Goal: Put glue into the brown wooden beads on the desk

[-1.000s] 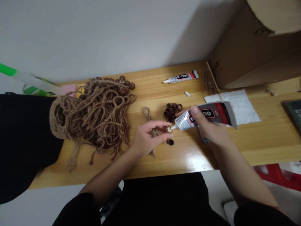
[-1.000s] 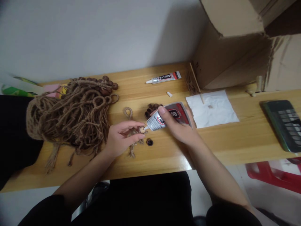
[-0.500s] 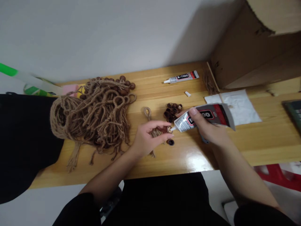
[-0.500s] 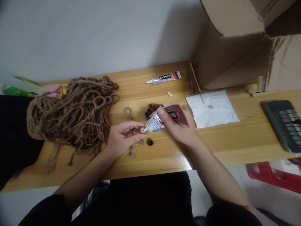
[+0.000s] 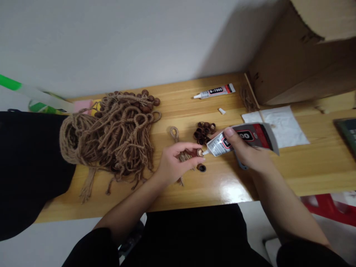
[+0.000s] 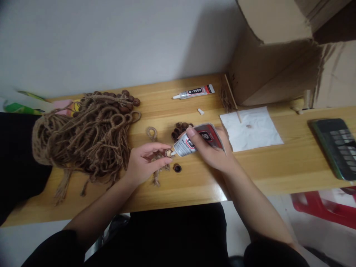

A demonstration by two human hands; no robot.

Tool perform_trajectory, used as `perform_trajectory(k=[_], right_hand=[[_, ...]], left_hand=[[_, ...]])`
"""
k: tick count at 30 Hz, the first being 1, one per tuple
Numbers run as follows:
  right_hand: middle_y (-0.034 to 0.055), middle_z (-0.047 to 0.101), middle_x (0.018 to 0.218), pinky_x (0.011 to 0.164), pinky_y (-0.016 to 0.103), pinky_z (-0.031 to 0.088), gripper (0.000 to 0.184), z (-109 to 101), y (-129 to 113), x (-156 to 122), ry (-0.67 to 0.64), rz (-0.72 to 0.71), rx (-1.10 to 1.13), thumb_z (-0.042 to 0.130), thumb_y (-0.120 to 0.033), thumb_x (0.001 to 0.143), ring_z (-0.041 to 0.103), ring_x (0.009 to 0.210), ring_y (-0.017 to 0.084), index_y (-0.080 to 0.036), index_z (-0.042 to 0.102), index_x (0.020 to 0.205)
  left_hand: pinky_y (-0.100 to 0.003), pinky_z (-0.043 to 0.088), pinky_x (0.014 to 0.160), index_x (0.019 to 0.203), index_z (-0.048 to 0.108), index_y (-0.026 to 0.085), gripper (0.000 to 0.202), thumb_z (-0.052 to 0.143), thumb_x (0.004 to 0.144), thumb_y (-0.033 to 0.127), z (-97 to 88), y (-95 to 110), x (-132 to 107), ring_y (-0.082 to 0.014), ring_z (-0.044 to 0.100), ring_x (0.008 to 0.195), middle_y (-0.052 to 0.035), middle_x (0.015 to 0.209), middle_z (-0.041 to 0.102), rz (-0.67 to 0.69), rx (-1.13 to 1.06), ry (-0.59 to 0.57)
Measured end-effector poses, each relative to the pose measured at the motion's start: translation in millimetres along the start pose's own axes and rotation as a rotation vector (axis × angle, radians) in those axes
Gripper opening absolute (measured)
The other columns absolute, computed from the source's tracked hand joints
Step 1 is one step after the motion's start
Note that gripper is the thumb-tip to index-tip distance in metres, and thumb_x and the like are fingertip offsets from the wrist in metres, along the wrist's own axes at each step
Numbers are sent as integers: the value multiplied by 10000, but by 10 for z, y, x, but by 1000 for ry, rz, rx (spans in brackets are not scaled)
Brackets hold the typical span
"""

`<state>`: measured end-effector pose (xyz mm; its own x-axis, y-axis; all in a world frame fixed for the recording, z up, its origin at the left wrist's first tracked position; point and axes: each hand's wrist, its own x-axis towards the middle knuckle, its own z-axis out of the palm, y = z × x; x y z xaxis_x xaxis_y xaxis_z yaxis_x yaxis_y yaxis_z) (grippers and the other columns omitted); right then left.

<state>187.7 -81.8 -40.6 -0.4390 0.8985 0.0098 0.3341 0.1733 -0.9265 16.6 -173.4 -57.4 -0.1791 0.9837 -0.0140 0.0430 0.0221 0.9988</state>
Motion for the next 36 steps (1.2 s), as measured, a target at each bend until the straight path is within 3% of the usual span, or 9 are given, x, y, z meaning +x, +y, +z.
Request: perform_trajectory(k=[9,27,36], right_hand=[[0,696,750,659,277,525,384,-30,25,29,-62,-50,-82,452,-547,875,652,674,134,-285,731,854],[-2,692,730,642,267,514,366,-25,19,27,-36,-83,-86,457,-522,883,646,656,124,-283,729,832],[3,600,554,523,257,448,457,-36,12,37,14,-96,-157,437,-570,870,562,522,111,-242,682,668]], left_hand=[[-199,568,605,879,734,157,264,796,633,230,1,-3,-1,-124,666,649,-46,750,731,5,8,3],[-210,569,621,876,738,173,260,794,630,236,-6,9,0,-123,658,656,-42,760,731,6,29,9],[-189,558,626,871,740,172,253,791,626,210,-3,14,5,-113,657,655,-33,756,732,12,28,32]])
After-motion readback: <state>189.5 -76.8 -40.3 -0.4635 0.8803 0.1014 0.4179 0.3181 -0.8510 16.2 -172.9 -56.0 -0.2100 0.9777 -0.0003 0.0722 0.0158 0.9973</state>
